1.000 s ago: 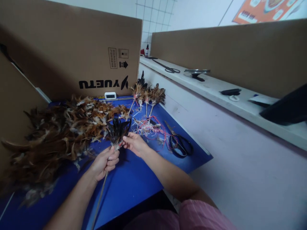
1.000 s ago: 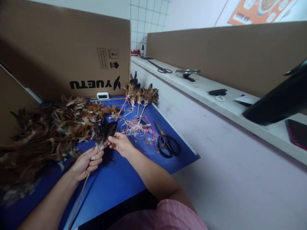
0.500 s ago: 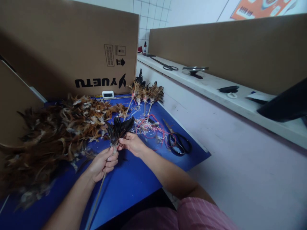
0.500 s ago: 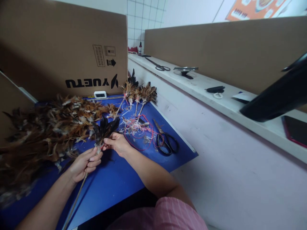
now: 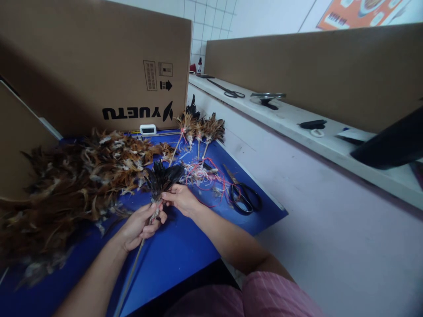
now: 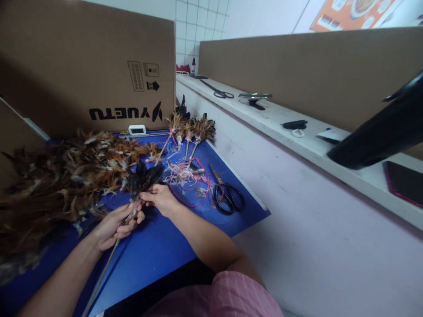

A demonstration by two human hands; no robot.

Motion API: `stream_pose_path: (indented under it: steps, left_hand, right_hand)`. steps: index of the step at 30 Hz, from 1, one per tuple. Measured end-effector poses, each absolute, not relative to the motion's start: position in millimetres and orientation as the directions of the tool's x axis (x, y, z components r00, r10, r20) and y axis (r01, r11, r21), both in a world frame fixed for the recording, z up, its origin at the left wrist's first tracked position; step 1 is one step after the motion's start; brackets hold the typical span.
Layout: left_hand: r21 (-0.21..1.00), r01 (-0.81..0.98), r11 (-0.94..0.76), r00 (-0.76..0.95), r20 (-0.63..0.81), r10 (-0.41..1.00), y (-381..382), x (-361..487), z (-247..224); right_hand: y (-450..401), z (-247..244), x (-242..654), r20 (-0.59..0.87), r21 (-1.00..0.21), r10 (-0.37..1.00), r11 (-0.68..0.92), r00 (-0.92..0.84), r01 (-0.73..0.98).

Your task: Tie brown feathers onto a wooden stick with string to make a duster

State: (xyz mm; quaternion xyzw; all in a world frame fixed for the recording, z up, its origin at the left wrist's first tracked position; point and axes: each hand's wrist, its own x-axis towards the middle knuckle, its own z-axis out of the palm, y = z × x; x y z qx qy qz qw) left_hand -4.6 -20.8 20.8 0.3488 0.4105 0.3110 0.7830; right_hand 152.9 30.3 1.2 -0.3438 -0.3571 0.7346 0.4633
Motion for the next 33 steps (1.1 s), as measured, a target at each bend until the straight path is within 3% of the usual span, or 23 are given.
stream_pose_path:
  steps: [12,16,22,29,33]
  left_hand:
    - [0.815,-0.246,0.524,0.431,-0.393,0.813,-21,-3,22]
    - [0.853,-0.202,0.481,0.369,-0.389,0.844,-24,0,21]
    - [0.887,-0.096,0.452,0.307,-0.406,0.861,-31,9,18]
    - [0.878,-0.097,0.468,0.374,-0.404,0.835,-34,13,18]
    - [0.821,-0.212,0.529,0.388,-0.426,0.817,-33,12,21]
  right_hand:
    - [23,9,150,-0.203,-0.887,0.915,-0.323,-0.348,-0.331]
    - [16,17,145,-0.159,-0.9,0.881,-0.315,-0.446,-0.302]
    - [9,11,129,-0.109,-0.943,0.926,-0.212,-0.361,-0.257]
    - [3,12,126,-0.262,-0.921,0.872,-0.354,-0.415,-0.163]
    - [3,13,127,-0.228,-0.887,0.872,-0.37,-0.434,-0.278]
